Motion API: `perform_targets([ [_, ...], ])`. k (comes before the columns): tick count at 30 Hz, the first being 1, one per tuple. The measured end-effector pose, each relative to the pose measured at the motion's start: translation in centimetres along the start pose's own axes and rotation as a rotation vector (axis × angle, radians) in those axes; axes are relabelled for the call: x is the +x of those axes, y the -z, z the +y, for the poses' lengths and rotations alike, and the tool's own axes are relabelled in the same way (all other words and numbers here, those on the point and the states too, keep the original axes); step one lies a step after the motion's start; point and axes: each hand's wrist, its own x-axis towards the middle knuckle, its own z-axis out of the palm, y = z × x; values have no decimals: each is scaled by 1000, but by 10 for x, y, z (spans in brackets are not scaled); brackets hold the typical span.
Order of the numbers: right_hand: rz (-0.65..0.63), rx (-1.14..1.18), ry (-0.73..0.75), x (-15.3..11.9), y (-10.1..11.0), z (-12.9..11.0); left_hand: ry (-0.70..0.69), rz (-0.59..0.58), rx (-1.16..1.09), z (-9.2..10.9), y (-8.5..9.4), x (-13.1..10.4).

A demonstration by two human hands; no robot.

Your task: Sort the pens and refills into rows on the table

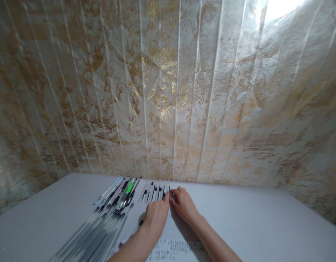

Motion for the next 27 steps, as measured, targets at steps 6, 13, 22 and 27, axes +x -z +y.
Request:
perform_targets([
  [6,-52,429,68,1,15,-2,76,128,-660,1,13,-6],
  [13,-142,809,142,-3,17,-22,136,299,-1066,3,12,-13],
  [22,-158,766,104,-2,18,-24,166,216,-1148,8,6,-16],
  [27,-306,823,-109,8,30,8,126,83,-1063,11,8,-21],
])
